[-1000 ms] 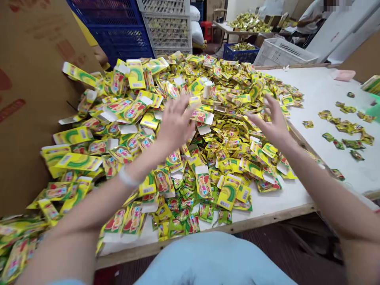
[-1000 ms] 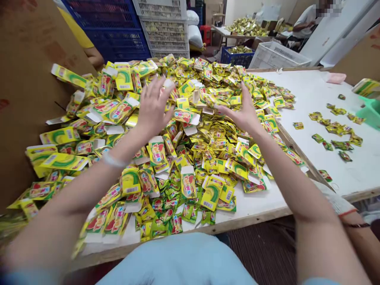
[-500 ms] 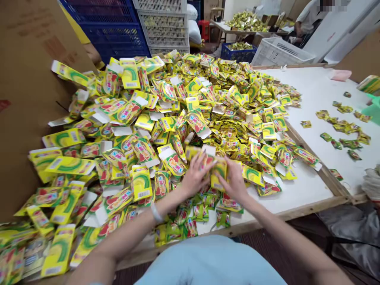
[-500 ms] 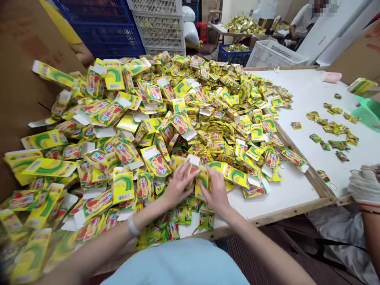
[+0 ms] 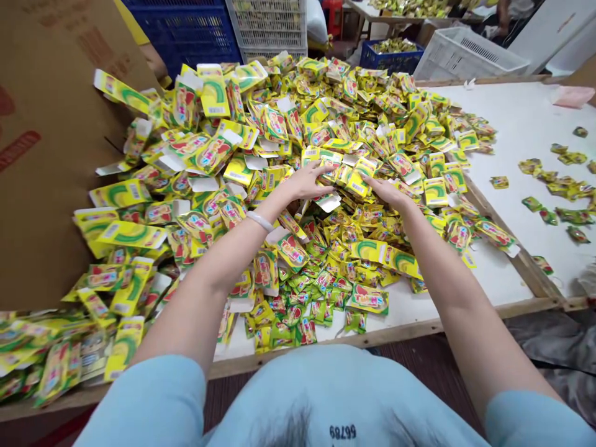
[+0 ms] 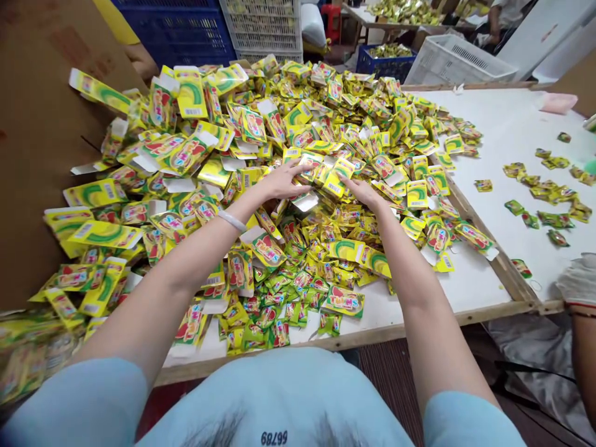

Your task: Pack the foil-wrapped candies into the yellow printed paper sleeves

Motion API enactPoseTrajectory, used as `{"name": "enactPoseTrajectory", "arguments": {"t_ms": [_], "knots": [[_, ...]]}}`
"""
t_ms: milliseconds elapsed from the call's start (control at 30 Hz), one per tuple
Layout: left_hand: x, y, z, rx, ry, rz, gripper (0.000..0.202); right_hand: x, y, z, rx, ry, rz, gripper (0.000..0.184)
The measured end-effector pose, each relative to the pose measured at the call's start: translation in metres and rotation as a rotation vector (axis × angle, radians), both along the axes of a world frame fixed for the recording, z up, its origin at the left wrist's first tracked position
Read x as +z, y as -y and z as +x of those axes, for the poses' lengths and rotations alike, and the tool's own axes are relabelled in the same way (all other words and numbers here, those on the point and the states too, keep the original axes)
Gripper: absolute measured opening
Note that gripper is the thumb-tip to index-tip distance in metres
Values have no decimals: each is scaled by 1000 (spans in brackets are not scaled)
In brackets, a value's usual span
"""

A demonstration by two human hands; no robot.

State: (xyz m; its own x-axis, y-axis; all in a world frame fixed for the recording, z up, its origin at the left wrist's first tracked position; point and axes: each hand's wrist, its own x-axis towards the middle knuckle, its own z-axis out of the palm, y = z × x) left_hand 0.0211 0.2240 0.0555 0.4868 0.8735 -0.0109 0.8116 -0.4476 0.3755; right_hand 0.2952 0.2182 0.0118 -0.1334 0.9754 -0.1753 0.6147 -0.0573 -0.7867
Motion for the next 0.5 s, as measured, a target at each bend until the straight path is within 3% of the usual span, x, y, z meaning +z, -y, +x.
{"name": "enactPoseTrajectory", "arguments": {"t_ms": [133,233,333,433,500], "knots": [[4,22,-8,-93,-46,-56,74,-4,25,-3,31,6,-14,73],[14,32,-12,-139,-47,-35,73,6,41,-6,38,13,12,69],[30,49,-20,-75,35,121,72,19,68,-1,-31,87,208,63],[44,100,-31,7,155,308,52,15,121,-2,-119,338,540,49],[44,153,-33,-1,231,308,36,2,166,-15,-40,468,577,43]]}}
